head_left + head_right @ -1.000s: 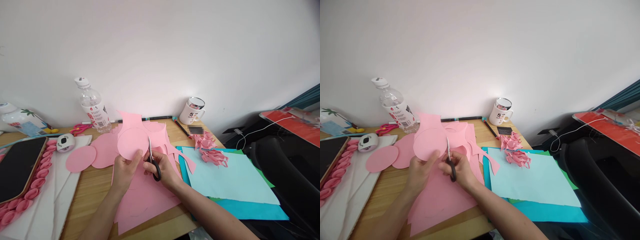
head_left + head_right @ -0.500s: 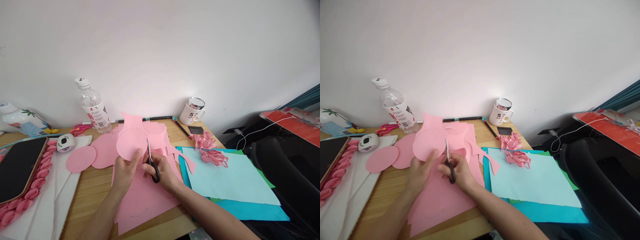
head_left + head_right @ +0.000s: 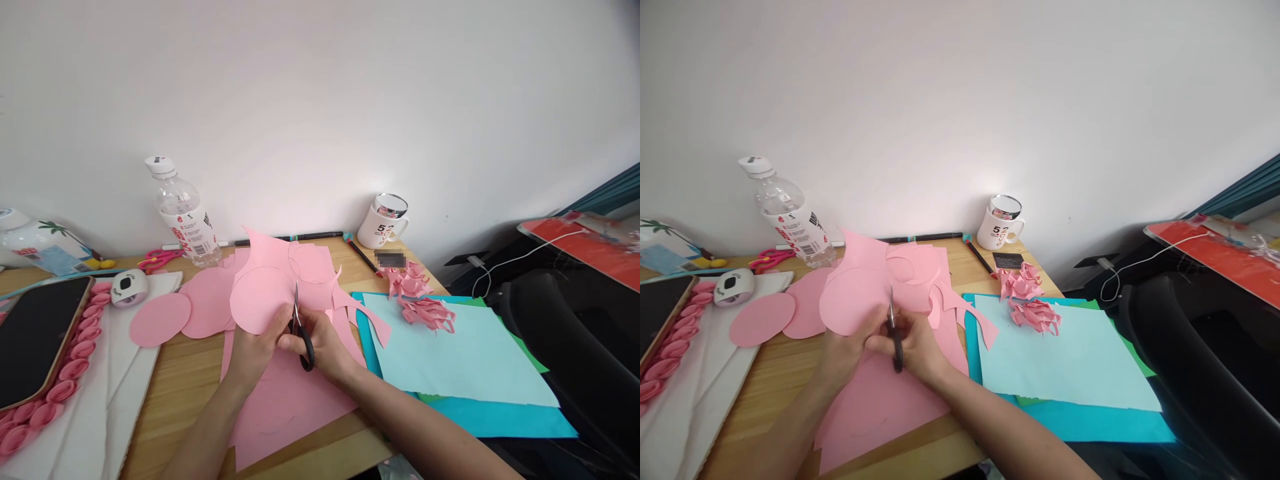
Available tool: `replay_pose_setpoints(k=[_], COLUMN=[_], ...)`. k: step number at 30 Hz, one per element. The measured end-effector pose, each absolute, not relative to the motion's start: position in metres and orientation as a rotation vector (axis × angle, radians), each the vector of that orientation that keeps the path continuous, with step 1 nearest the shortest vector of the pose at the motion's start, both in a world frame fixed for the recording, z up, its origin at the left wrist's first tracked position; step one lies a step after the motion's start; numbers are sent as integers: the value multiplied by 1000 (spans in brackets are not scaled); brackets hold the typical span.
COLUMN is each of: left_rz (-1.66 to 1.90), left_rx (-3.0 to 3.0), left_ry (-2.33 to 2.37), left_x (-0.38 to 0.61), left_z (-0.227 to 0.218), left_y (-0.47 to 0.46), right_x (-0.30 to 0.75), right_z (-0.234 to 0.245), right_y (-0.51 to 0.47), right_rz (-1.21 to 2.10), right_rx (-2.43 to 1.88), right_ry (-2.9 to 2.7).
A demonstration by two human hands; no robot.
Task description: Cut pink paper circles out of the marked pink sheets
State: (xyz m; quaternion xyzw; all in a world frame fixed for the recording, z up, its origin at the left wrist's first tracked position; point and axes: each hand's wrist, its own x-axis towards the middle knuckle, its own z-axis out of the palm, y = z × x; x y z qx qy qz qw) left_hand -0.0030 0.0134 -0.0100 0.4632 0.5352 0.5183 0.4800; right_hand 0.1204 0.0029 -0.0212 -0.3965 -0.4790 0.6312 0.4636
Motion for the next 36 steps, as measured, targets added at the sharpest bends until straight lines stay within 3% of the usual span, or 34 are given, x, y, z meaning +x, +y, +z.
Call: replay_pose_setpoints(k=[36], left_rz=[1248], left_rx=[1195], left_ry=[1265], left_x=[-4], left_z=[-7], left_y=[14], right_x=[122], right_z=[-20], right_y=[2], right_rz=[1558], right_rx=[-1005], right_ry=[-1206])
